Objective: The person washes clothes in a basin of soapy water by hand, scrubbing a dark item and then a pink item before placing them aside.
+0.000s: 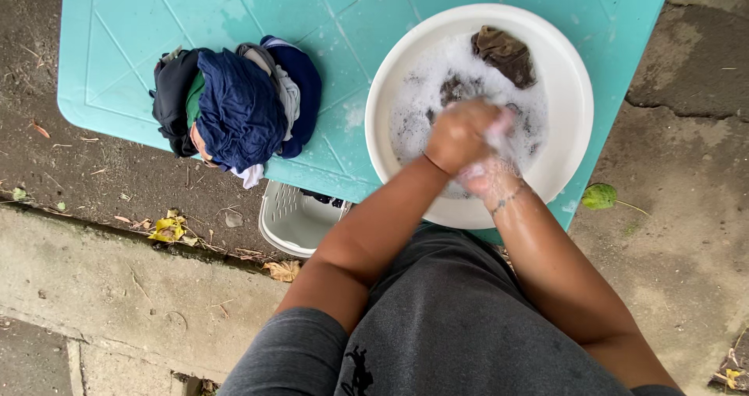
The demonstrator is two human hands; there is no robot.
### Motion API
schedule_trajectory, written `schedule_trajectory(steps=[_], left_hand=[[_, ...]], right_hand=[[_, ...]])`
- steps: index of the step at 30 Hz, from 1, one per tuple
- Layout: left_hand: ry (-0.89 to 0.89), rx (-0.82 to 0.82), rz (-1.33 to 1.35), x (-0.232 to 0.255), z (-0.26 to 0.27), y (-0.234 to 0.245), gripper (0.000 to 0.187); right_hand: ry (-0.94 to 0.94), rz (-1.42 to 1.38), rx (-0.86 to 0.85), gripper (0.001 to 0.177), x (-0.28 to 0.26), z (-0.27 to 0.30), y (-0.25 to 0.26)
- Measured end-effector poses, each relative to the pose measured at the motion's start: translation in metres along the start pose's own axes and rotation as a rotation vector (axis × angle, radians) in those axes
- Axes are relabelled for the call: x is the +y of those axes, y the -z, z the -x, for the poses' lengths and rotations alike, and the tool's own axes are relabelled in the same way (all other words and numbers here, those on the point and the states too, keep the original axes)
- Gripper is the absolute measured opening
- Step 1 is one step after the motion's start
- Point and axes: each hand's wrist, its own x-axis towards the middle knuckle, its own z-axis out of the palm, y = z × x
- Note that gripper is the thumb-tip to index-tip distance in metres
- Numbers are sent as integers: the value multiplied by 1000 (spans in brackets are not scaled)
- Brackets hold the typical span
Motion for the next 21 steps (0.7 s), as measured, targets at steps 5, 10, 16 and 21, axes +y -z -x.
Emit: schedule_trajectory(steps=[5,10,16,21], left_hand=[[18,-63,54,24,10,-14,19],[46,-16,225,6,-3,-1,13],[149,-6,53,13,-3,0,36],[298,11,64,-13,2,-4,32]], right_hand=[[-22,-4,19,45,12,-8,3],[-21,-13,-20,45,10,-6,9],[-63,13,-77,48,9,-15,-5],[-124,139,-78,51,-8,5,3]])
